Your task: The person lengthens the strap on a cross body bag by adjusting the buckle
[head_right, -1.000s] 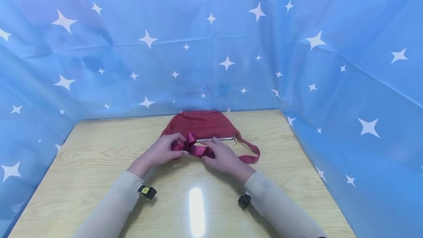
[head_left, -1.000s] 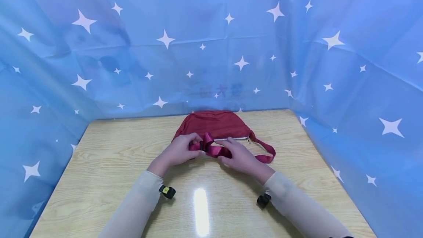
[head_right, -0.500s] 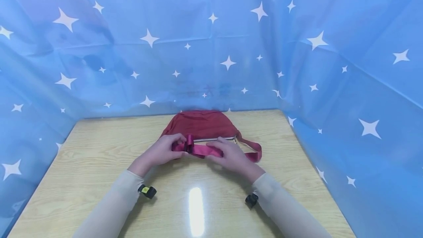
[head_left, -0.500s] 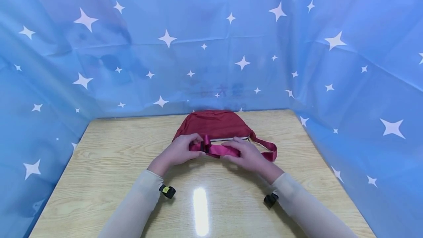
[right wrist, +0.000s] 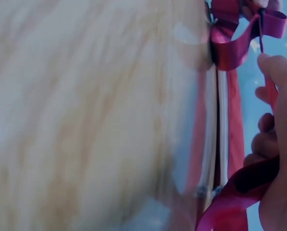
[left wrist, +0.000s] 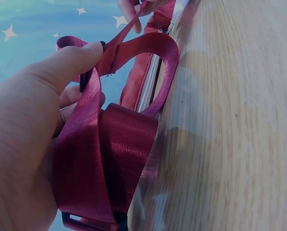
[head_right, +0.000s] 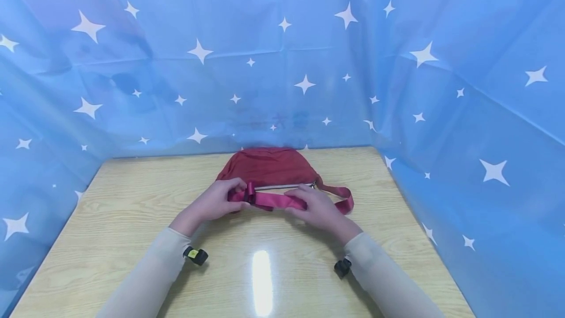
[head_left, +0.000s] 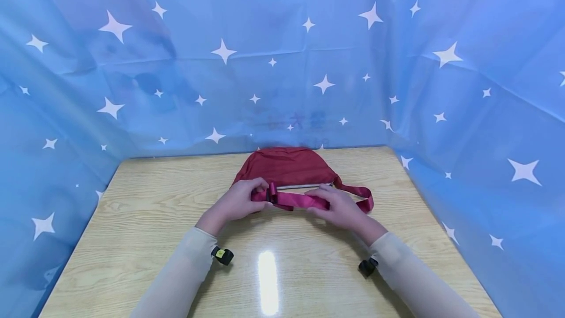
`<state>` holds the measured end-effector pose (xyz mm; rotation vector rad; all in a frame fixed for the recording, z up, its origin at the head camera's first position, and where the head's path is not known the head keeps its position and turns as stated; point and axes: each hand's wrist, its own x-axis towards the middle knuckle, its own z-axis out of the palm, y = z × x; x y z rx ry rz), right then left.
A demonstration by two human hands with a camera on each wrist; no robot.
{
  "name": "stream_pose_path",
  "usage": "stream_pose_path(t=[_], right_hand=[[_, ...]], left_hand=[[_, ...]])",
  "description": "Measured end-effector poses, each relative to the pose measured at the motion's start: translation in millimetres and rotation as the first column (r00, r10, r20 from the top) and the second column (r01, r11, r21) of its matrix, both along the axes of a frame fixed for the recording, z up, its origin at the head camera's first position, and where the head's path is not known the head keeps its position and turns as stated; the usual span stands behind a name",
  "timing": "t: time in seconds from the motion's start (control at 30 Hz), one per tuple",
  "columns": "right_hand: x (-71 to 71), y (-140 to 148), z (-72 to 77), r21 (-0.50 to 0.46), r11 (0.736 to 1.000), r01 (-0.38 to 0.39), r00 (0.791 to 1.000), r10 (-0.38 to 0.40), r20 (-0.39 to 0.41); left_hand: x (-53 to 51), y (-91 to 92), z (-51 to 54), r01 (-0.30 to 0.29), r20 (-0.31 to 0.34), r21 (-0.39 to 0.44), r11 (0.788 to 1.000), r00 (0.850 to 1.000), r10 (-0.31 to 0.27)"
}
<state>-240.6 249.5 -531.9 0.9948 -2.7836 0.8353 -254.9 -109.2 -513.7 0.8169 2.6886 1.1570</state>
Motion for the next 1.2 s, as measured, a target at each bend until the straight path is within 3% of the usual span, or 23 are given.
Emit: stream_pose_path(t=[0.27, 0.87, 1.13, 1.2], right_hand=[[-1.2, 15.4, -3.3, 0.018, 1.0, 0.015, 0.999, -0.014, -0.03], [-5.5, 37.5, -5.0, 0.044, 0.998, 0.049, 0.997, -0.046, -0.062], [0.2, 18.9, 3.9, 0.181, 0.984, 0.001, 1.0, -0.002, 0.009], [1.0, 3.9, 8.5, 0.165, 0.986, -0.029, 0.999, 0.027, 0.018]], left_hand=[[0.1, -3.7, -0.8, -0.024, 0.027, 0.013, 1.0, 0.999, 0.023], [-2.0, -8.6, -2.2, -0.019, 0.032, 0.017, 1.0, 0.999, 0.018], [-1.7, -7.7, -5.6, -0.027, 0.008, 0.015, 1.0, 1.0, 0.027], [-2.0, -7.6, -6.3, -0.025, -0.004, 0.021, 0.999, 1.0, 0.025]])
